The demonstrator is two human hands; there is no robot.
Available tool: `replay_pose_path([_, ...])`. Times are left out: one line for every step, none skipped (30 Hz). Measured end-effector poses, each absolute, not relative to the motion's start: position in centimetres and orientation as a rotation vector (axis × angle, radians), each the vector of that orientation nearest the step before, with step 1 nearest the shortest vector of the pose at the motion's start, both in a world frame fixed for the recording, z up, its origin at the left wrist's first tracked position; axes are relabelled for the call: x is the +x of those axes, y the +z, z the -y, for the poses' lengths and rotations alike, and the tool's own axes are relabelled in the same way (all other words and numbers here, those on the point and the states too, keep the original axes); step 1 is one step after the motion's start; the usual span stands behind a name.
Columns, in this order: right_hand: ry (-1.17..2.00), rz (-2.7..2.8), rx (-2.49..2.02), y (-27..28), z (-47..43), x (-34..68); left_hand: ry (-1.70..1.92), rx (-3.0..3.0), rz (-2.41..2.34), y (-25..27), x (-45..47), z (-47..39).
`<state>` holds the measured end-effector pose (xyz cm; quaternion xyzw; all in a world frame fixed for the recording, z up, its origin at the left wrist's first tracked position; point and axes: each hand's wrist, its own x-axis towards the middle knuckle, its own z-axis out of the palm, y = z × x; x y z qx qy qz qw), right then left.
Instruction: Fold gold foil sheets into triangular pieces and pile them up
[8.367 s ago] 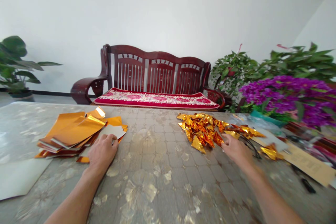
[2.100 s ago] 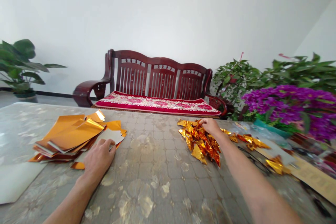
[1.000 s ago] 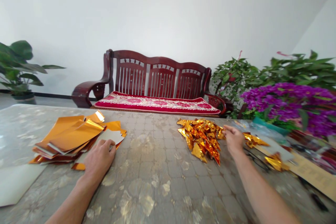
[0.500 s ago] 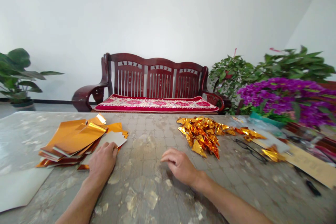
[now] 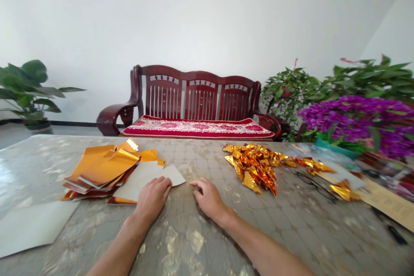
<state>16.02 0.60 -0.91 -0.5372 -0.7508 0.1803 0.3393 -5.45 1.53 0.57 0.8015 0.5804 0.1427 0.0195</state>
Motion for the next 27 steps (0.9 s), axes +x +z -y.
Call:
replay_pose_path([0.452,1.935,-1.409,-0.7,-0.4,16.3,0.445,2.472,-1.811,0.5,-5.5,-1.6])
replay_pose_path([0.436,1.92,-1.422,-0.5,-0.1,16.8,0.451,2.457,-1.818,0.4,-5.6,-1.6])
replay_pose_path([0.42,1.911,-1.436,-0.3,0.2,17.4,0.462,2.441,-1.824,0.4,-5.7,-1.7])
replay_pose_path([0.393,1.898,-1.458,0.0,0.5,18.3,0.472,2.427,-1.829,0.3,-5.8,-1.7])
replay_pose_path([0.357,1.875,-1.49,0.3,0.9,19.4,0.48,2.412,-1.833,0.3,-5.8,-1.7])
replay_pose_path([0.314,1.832,-1.535,0.7,1.3,20.7,0.485,2.398,-1.838,0.3,-5.8,-1.8])
replay_pose_path([0.28,1.774,-1.592,0.9,1.7,22.1,0.488,2.387,-1.84,0.3,-5.8,-1.8])
replay_pose_path([0.24,1.71,-1.653,1.2,2.2,23.7,0.49,2.377,-1.841,0.3,-5.8,-1.8])
replay_pose_path([0.187,1.641,-1.723,1.4,2.8,25.2,0.494,2.37,-1.84,0.3,-5.8,-1.9])
replay_pose_path([0.133,1.596,-1.793,1.5,3.5,26.8,0.499,2.362,-1.841,0.2,-5.8,-2.0])
replay_pose_path([0.079,1.547,-1.877,1.6,4.1,28.2,0.507,2.356,-1.842,0.2,-5.8,-2.0])
replay_pose_path([0.033,1.495,-1.965,1.6,4.7,29.5,0.514,2.352,-1.845,0.2,-5.8,-2.1])
replay_pose_path([-0.007,1.467,-2.044,1.5,5.2,30.5,0.52,2.349,-1.849,0.1,-5.8,-2.2])
replay_pose_path([-0.04,1.439,-2.11,1.4,5.6,31.3,0.525,2.347,-1.853,0.1,-5.8,-2.2])
replay_pose_path([-0.054,1.425,-2.166,1.3,5.9,31.9,0.529,2.345,-1.857,0.0,-5.8,-2.3])
replay_pose_path([-0.059,1.419,-2.216,1.1,6.0,32.3,0.53,2.345,-1.86,0.0,-5.8,-2.3])
replay_pose_path([-0.057,1.415,-2.26,1.0,6.1,32.6,0.53,2.347,-1.859,-0.1,-5.8,-2.3])
replay_pose_path([-0.051,1.415,-2.297,0.8,6.1,32.7,0.53,2.348,-1.857,-0.1,-5.8,-2.3])
replay_pose_path([-0.047,1.414,-2.328,0.6,6.0,32.7,0.53,2.348,-1.854,-0.1,-5.8,-2.3])
replay_pose_path([-0.047,1.41,-2.35,0.5,5.8,32.7,0.528,2.349,-1.85,-0.1,-5.9,-2.3])
replay_pose_path([-0.052,1.405,-2.364,0.3,5.7,32.6,0.529,2.349,-1.847,-0.1,-5.9,-2.3])
replay_pose_path([-0.058,1.4,-2.373,0.3,5.6,32.6,0.529,2.347,-1.845,-0.1,-5.9,-2.3])
replay_pose_path([-0.062,1.396,-2.381,0.2,5.5,32.5,0.529,2.344,-1.846,-0.1,-5.9,-2.3])
replay_pose_path([-0.064,1.39,-2.389,0.2,5.4,32.5,0.527,2.34,-1.848,-0.1,-5.9,-2.3])
replay_pose_path([-0.063,1.384,-2.398,0.2,5.4,32.4,0.525,2.338,-1.848,-0.1,-5.9,-2.3])
replay_pose_path([-0.057,1.379,-2.407,0.3,5.3,32.4,0.525,2.338,-1.847,-0.1,-5.9,-2.3])
replay_pose_path([-0.048,1.371,-2.416,0.4,5.3,32.3,0.526,2.339,-1.846,-0.1,-5.9,-2.4])
